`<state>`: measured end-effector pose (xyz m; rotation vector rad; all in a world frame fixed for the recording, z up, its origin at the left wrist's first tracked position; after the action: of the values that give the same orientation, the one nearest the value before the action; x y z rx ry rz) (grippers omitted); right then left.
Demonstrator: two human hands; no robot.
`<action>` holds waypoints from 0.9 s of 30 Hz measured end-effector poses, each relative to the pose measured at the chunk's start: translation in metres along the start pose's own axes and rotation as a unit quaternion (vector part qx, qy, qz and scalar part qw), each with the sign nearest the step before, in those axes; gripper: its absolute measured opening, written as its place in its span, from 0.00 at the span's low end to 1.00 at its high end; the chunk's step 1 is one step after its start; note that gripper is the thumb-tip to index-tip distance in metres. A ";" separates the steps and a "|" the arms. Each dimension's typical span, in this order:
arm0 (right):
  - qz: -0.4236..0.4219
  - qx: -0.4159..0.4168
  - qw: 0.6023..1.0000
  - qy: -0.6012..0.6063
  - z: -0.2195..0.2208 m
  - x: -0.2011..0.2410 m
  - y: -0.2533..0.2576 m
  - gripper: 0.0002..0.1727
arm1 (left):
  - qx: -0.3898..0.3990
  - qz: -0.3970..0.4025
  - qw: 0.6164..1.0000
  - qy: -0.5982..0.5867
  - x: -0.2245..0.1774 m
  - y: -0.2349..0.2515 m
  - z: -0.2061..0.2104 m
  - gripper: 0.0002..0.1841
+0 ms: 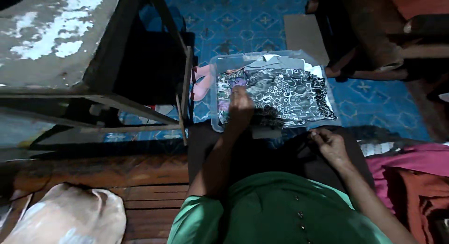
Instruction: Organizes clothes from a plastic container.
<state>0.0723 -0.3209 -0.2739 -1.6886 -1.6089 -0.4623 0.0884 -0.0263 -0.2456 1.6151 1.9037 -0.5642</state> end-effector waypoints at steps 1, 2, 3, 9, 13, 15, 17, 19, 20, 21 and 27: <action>0.003 0.002 1.000 0.001 0.000 0.000 0.000 0.15 | 0.006 -0.065 0.998 -0.005 0.019 0.004 -0.005 0.29; 0.005 0.004 1.000 0.001 0.001 0.000 0.001 0.15 | 0.017 -0.112 0.994 -0.011 0.035 0.006 -0.007 0.33; 0.006 0.006 1.000 0.000 0.001 0.000 0.002 0.15 | 0.026 -0.142 0.989 -0.019 0.048 0.007 -0.006 0.36; 0.007 0.013 1.000 -0.013 0.001 0.001 0.005 0.16 | 0.030 -0.235 0.968 -0.088 0.078 0.020 0.006 0.35; 0.013 0.002 1.000 0.021 -0.002 0.000 0.002 0.15 | 0.016 -0.253 0.957 -0.139 0.090 0.024 0.010 0.21; 0.008 -0.007 0.999 0.035 -0.004 0.001 0.001 0.14 | -0.003 -0.239 0.958 -0.157 0.090 0.023 0.008 0.17; -0.002 -0.023 0.999 0.047 -0.007 0.003 -0.001 0.14 | -0.024 -0.211 0.960 -0.180 0.089 0.024 0.007 0.16; -0.034 -0.065 0.996 0.057 -0.011 0.004 -0.003 0.15 | -0.032 -0.178 0.962 -0.203 0.081 0.023 0.004 0.16; -0.059 -0.089 0.993 0.056 -0.014 0.006 -0.005 0.15 | -0.033 -0.146 0.966 -0.210 0.071 0.020 -0.001 0.17; -0.091 -0.109 0.989 0.044 -0.017 0.009 -0.006 0.17 | -0.031 -0.100 0.971 -0.213 0.054 0.015 -0.006 0.18; -0.253 -0.060 0.964 -0.053 -0.021 0.057 0.002 0.69 | 0.097 0.355 0.919 -0.144 -0.103 -0.055 -0.007 0.12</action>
<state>0.0877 -0.2965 -0.2199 -1.3920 -2.1356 -0.7415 0.0444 -0.1079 -0.1740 2.0544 0.9648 -0.6348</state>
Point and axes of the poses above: each hand's wrist, its own y-axis towards the middle knuckle, its own z-axis out of the palm, x = y × z, the point moved 7 cm from there along y, towards the middle knuckle, and after that the axes turned 11 degrees about z, right-handed, at the moved point
